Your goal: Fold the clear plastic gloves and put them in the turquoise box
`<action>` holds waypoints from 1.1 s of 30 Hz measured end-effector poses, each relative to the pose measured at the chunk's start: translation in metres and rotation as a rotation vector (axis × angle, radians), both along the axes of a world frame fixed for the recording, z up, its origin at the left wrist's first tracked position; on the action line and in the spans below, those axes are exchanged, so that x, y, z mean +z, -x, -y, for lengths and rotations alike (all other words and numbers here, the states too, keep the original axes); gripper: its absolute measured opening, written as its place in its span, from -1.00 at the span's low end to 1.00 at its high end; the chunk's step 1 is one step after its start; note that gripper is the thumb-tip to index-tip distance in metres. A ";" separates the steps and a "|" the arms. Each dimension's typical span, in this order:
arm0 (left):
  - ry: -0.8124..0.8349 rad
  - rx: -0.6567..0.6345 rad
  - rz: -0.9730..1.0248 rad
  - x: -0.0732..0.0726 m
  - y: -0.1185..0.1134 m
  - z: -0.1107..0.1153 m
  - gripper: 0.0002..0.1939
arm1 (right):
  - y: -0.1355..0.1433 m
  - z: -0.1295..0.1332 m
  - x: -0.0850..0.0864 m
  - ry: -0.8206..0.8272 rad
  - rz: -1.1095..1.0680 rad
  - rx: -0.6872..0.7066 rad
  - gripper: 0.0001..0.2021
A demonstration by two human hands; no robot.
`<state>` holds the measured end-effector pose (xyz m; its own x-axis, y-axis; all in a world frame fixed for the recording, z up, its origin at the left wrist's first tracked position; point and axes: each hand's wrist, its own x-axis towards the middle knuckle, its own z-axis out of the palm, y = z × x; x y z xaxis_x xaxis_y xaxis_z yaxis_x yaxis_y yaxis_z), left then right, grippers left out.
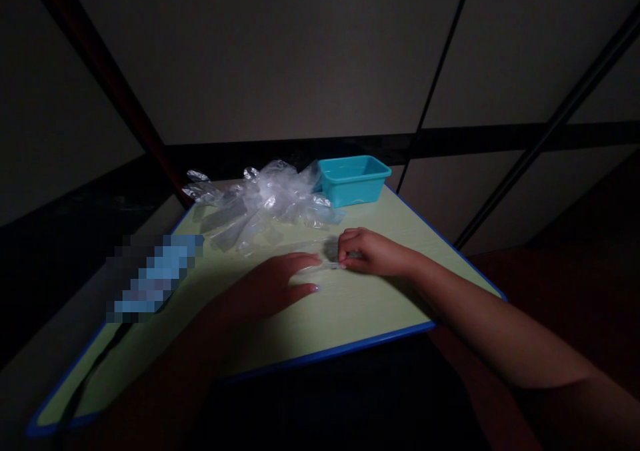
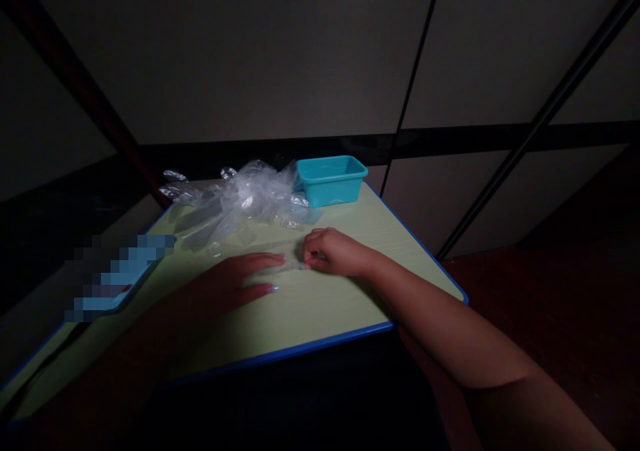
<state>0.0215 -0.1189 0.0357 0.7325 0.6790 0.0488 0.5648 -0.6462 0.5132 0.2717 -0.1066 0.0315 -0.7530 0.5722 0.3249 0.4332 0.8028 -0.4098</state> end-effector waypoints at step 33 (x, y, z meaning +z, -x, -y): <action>0.111 0.053 -0.015 0.006 0.032 -0.032 -0.66 | -0.009 -0.012 -0.010 0.028 -0.143 -0.106 -0.84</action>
